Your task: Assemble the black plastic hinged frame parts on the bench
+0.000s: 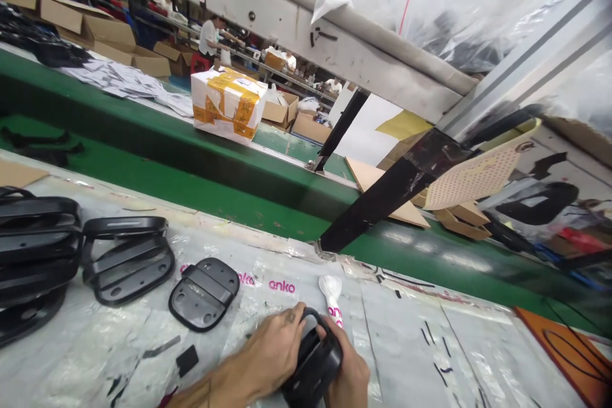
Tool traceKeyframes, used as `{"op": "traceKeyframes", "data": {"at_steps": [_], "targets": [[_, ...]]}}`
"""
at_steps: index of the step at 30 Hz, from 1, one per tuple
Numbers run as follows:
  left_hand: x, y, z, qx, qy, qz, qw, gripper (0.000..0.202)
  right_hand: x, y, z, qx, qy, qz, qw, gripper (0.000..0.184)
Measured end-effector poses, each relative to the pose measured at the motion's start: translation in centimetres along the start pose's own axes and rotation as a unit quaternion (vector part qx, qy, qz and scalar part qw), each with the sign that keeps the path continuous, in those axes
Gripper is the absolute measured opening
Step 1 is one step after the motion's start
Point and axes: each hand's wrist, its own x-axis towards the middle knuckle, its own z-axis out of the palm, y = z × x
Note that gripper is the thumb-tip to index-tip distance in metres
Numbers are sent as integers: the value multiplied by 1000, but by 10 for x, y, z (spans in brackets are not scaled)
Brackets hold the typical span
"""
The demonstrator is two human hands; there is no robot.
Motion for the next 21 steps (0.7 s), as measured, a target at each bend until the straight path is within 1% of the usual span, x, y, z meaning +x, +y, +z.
{"op": "traceKeyframes", "data": {"at_steps": [3,6,7,9,12,14,17,19,21], "targets": [[1,0,6,-8,31,-24,999,49,5,5,10,-43,19,-11,999,38],[2,0,5,-15,56,-67,996,47,17,6,21,-52,27,-13,998,40],[3,1,3,-17,55,-78,995,47,22,5,22,-47,17,-18,999,40],[3,0,-2,-15,48,-84,995,46,32,-1,20,-34,-25,-30,999,40],[6,0,-8,6,42,-71,997,40,44,-13,4,-26,-109,-43,993,35],[9,-1,-8,2,47,-69,997,37,51,-19,-6,-46,-151,-43,987,28],[11,-8,-2,-26,72,-93,993,34,60,-27,-11,-107,-182,-32,977,19],[10,-16,6,-58,98,-114,987,30,66,-32,-7,-148,-199,-25,968,16],[8,-27,14,-122,128,-121,977,22,72,-36,-2,-186,-217,-21,958,16]]}}
